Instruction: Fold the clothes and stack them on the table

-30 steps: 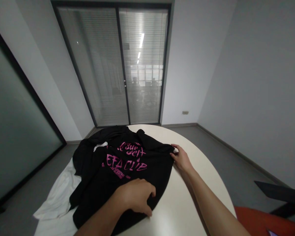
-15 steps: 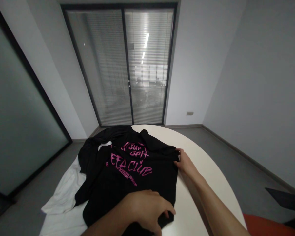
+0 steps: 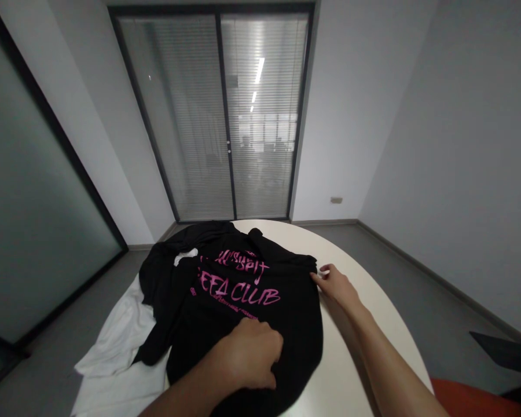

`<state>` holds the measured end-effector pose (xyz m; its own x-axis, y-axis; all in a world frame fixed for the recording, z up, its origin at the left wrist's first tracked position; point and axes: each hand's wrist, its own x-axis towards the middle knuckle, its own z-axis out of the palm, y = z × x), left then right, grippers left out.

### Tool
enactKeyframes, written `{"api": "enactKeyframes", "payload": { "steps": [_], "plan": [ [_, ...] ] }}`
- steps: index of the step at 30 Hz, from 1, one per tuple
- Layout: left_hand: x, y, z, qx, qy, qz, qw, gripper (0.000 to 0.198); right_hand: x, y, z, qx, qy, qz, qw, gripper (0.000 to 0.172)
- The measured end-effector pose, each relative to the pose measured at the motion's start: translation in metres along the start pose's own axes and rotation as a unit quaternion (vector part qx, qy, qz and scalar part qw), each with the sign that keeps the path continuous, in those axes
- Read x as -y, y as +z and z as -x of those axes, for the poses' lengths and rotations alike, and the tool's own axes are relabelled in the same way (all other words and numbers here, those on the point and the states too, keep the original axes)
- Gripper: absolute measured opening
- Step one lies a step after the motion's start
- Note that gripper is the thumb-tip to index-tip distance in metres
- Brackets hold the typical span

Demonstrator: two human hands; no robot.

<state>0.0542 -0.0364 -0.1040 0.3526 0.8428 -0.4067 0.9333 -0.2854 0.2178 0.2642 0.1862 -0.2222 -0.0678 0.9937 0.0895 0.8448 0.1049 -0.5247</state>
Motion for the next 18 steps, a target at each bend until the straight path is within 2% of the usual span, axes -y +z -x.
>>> {"api": "enactKeyframes", "payload": {
  "steps": [2, 5, 9, 11, 13, 18],
  "plan": [
    [0.000, -0.001, -0.002, 0.016, 0.054, 0.020, 0.998, 0.028, 0.001, 0.000, 0.002, 0.035, -0.007, 0.003, 0.999, 0.042],
    [-0.007, 0.005, -0.012, 0.041, 0.166, 0.095, 0.981, 0.028, 0.001, 0.002, 0.003, 0.055, -0.049, -0.019, 0.997, 0.043],
    [-0.022, 0.024, -0.028, 0.055, 0.292, 0.158, 0.942, 0.032, 0.001, 0.001, 0.001, -0.013, -0.065, -0.033, 0.997, 0.043],
    [-0.027, 0.035, -0.035, 0.067, 0.312, 0.160, 0.934, 0.038, 0.001, -0.001, 0.000, -0.039, -0.063, -0.034, 0.997, 0.042],
    [-0.030, 0.046, -0.040, 0.067, 0.313, 0.137, 0.938, 0.036, 0.002, -0.005, 0.001, -0.040, -0.057, -0.023, 0.997, 0.040],
    [-0.032, 0.065, -0.044, -0.008, 0.311, 0.000, 0.950, 0.016, 0.010, -0.009, 0.007, 0.008, -0.010, 0.037, 0.999, 0.041]
  ]
}}
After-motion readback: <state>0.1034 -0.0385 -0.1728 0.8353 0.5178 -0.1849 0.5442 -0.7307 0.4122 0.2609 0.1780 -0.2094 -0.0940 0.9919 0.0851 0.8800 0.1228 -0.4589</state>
